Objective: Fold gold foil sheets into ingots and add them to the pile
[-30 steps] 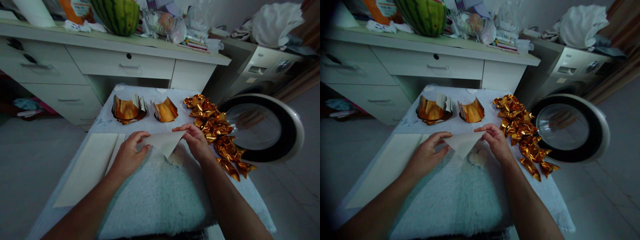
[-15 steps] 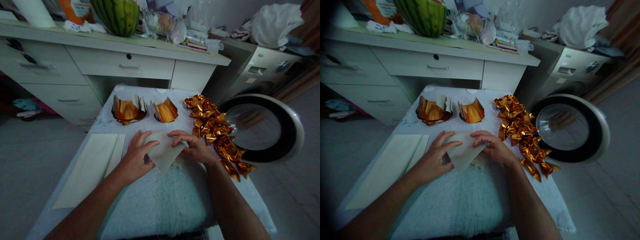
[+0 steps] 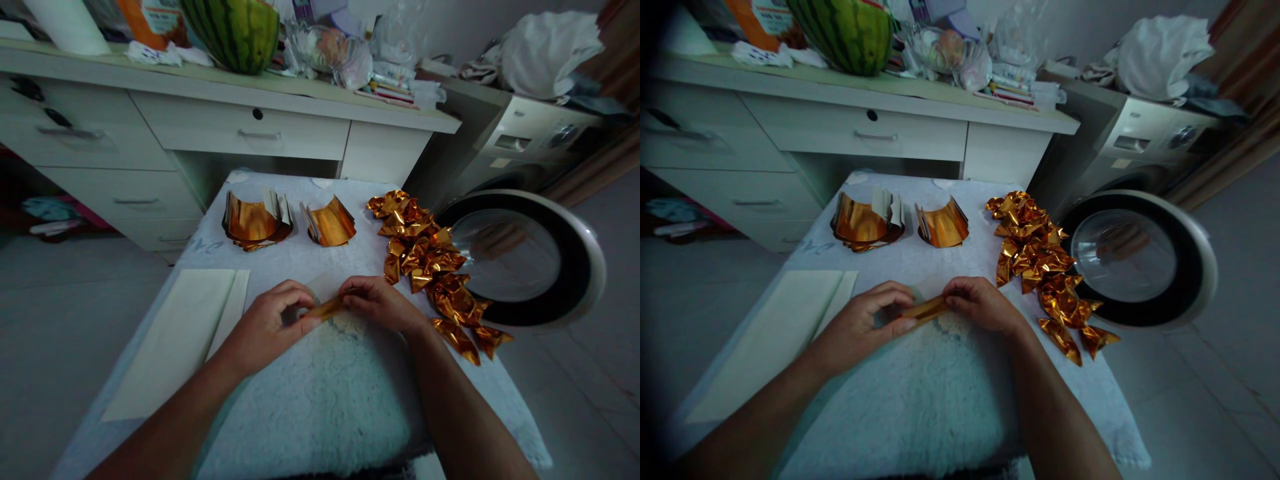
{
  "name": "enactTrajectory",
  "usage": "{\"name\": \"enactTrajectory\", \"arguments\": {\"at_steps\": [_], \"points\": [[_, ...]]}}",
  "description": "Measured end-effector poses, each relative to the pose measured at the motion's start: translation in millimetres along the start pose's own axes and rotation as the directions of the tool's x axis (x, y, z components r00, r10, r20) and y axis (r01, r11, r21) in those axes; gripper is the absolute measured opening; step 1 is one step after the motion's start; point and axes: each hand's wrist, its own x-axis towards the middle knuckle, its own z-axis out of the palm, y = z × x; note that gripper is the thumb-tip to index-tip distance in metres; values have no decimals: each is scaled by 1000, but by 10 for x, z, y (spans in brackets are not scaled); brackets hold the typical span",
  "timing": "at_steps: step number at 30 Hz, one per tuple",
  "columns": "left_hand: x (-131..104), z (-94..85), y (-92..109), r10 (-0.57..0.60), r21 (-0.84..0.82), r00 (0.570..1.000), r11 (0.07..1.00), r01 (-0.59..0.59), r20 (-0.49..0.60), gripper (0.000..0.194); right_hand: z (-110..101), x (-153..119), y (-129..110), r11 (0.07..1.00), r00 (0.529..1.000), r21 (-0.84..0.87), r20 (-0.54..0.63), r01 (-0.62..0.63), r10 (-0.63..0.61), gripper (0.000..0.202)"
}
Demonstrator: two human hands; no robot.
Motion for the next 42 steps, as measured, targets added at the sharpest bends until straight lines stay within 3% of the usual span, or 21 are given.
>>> {"name": "enactTrajectory", "arguments": {"at_steps": [4,7,13,19,23,28,33,36,40,42], "points": [[19,33,-21,-146,-6,988,989,146,-59,12,90,43,14,999,996,21,-78,-36,38,21],[37,55,-58,-184,80,979,978,191,-85,12,160,97,31,992,980,-92,-187,-85,66,33],[65,79,-134,-148,321,980,929,184,-132,12,305,195,67,854,910,-493,-410,-167,-59,34],[61,107,-219,-89,483,967,853,198,-240,24,383,230,109,780,896,-574,-443,-250,-39,25],[78,113,-221,-149,477,955,840,259,-256,29,394,228,94,773,902,-584,-429,-246,-37,26],[118,115,-222,-209,432,948,852,297,-240,20,394,224,50,785,910,-570,-413,-242,-19,27],[130,116,-212,-181,359,956,898,256,-229,12,381,229,-13,814,914,-525,-406,-250,19,22],[124,111,-167,-163,265,970,941,208,-182,11,374,223,-49,866,912,-445,-409,-229,32,19],[114,103,-129,-173,132,974,972,193,-147,10,343,211,-16,951,912,-274,-409,-143,19,30],[111,96,-134,-171,83,976,980,184,-138,10,314,207,22,976,921,-201,-390,-86,1,23]]}}
